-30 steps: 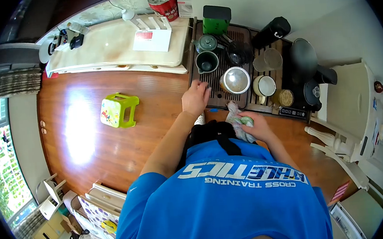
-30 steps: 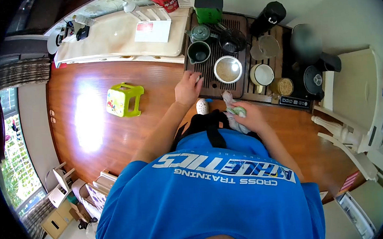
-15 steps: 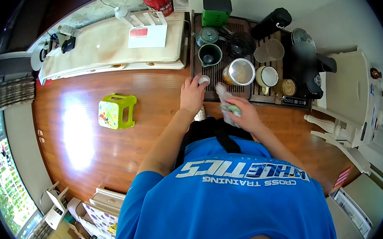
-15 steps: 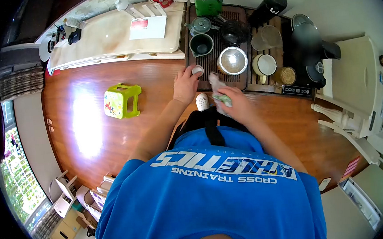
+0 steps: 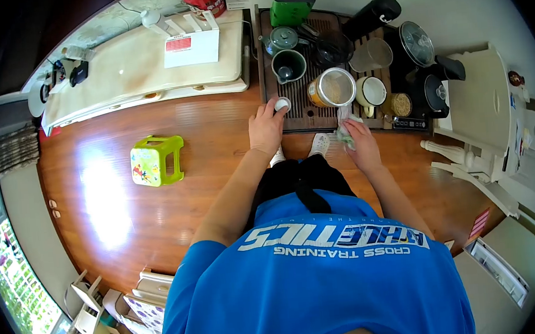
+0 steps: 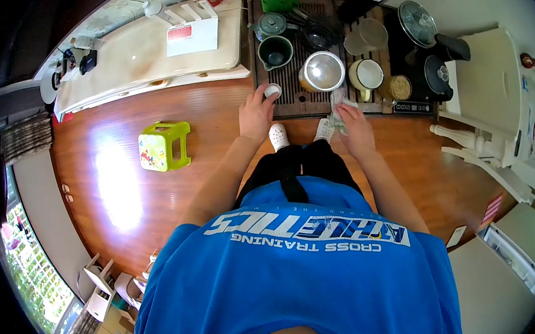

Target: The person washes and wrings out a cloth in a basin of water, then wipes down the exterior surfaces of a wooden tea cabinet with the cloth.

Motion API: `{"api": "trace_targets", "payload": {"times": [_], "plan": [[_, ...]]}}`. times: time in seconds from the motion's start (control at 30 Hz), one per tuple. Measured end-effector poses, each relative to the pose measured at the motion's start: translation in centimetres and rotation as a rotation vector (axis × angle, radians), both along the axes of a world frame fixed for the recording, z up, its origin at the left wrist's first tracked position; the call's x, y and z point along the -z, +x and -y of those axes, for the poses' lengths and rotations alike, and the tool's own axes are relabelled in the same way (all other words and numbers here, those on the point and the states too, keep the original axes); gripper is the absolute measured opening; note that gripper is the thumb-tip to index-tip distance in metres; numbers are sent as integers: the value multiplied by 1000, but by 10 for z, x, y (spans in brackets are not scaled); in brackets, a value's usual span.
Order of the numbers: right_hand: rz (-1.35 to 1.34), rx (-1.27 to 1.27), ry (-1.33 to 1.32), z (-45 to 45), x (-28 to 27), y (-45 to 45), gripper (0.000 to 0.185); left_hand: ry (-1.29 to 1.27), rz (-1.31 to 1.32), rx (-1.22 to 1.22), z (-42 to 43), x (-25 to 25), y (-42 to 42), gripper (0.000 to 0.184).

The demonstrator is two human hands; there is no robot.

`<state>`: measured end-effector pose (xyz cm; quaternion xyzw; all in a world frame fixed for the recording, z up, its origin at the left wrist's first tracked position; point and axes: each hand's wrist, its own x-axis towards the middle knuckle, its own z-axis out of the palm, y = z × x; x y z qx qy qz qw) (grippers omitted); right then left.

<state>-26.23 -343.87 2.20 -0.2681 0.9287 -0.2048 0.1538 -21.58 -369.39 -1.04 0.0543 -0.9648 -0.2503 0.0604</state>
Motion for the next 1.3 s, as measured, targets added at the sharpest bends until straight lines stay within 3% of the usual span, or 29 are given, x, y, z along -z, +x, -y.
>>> {"api": "trace_targets", "payload": {"times": [0.1,0.17,0.2,0.27,0.4,0.53,0.7,0.83,0.9,1.07,1.13,1.3], "plan": [[-54,32,7,10,5,8,58,-91,-23,53,-4,1,0,30],[-116,-166,-38,32,11,19,57,-66,-8,88,-10,0,-1,31],[-116,-148,-39,47,7,24,57,-43,9,120,-13,-1,-2,32],[15,-275,-105,67,-9,26,54,-37,26,121,-18,-1,-3,34],[71,-213,-121,51,-7,20,52,41,-39,86,-17,1,0,39],[24,21,-133,-1,-5,32,50,220,-128,51,-15,-8,15,43],[263,359,-264,-103,38,91,41,192,-160,-35,-29,-13,67,42],[527,676,-453,-173,63,157,38,140,-87,-102,-48,12,133,39],[846,973,-609,-200,74,185,35,107,-60,-111,-65,25,167,36],[1028,1105,-830,-261,119,249,35,157,271,-43,-107,33,232,29],[1090,1333,-860,-272,123,266,37,151,277,-53,-121,35,249,29],[1145,1490,-970,-267,130,293,37,173,407,-77,-129,40,274,20]]}}
